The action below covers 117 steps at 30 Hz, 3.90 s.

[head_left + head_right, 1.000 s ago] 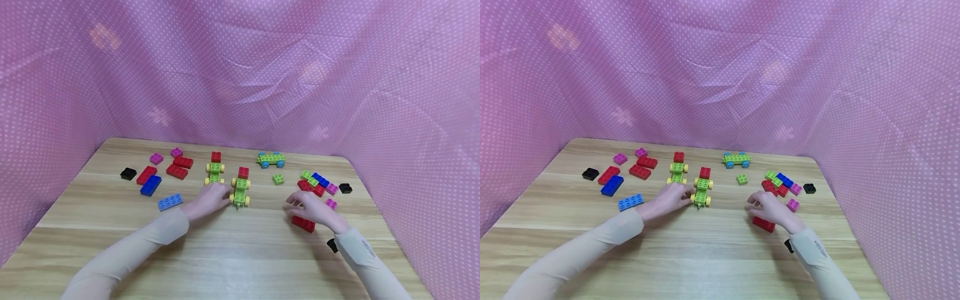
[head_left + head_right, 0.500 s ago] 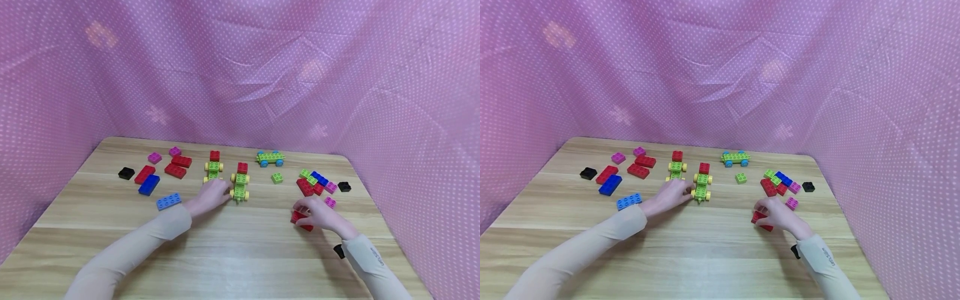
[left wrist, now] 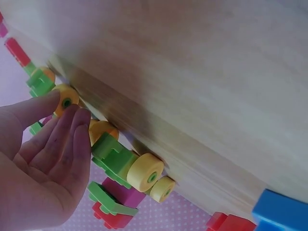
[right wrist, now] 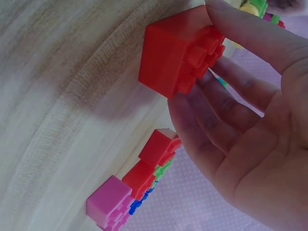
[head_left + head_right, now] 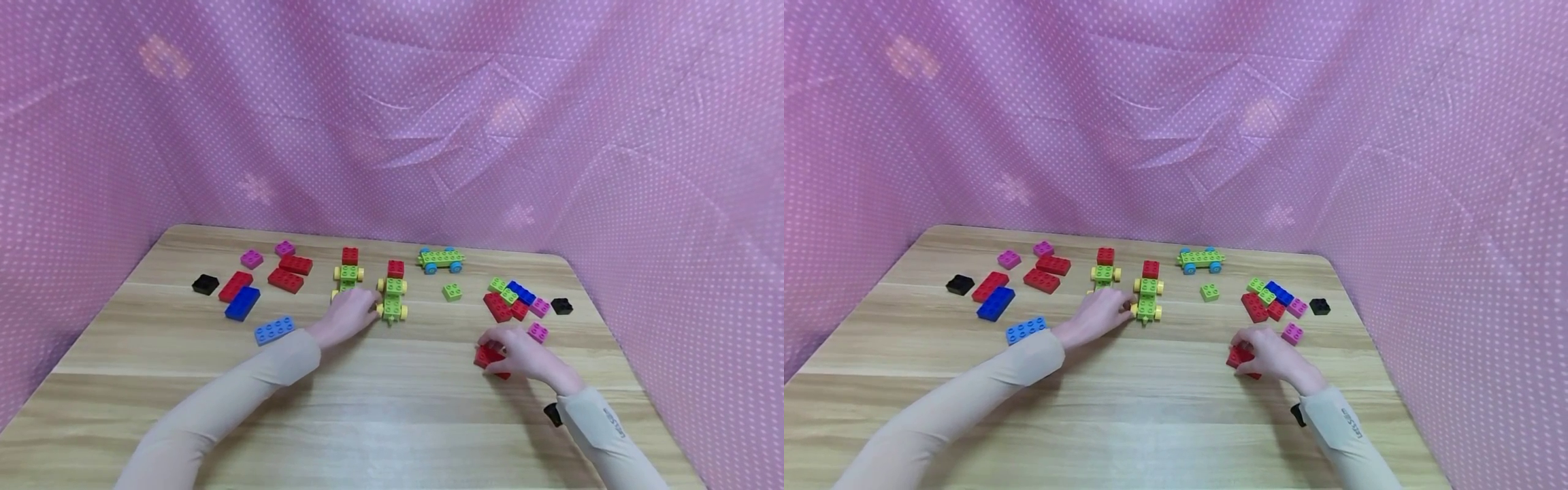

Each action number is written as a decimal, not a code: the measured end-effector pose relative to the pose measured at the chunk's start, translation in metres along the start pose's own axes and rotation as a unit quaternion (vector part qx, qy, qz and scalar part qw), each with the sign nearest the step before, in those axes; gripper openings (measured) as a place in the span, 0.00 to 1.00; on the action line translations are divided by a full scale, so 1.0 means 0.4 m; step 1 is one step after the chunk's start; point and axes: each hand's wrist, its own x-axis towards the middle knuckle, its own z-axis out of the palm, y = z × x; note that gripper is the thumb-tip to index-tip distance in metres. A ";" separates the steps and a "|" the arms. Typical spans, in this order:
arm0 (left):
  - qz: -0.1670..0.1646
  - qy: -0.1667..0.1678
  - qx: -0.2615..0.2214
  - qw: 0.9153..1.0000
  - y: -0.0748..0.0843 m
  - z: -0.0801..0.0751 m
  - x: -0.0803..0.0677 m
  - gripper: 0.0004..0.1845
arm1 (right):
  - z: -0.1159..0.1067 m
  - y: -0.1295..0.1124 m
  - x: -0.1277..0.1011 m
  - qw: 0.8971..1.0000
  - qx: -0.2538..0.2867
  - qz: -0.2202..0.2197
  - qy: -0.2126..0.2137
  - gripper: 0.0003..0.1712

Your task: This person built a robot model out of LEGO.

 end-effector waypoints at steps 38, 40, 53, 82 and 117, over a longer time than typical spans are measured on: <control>-0.073 -0.041 -0.022 0.996 -0.175 -0.182 -0.231 0.20 | 0.015 -0.010 0.009 1.000 -0.013 -0.015 0.001 0.21; -0.080 -0.045 -0.017 0.996 -0.188 -0.184 -0.242 0.21 | 0.019 -0.017 0.012 1.000 -0.016 -0.016 0.005 0.22; -0.096 -0.058 0.030 0.993 -0.237 -0.181 -0.268 0.17 | 0.020 -0.007 0.008 1.000 -0.008 -0.019 0.008 0.25; -0.053 -0.067 -0.001 0.996 -0.214 -0.157 -0.266 0.16 | 0.050 -0.042 0.057 0.999 0.010 -0.041 0.024 0.19; 0.034 -0.101 -0.063 0.992 -0.065 -0.056 -0.173 0.18 | 0.063 -0.102 0.110 0.996 0.025 -0.082 0.018 0.21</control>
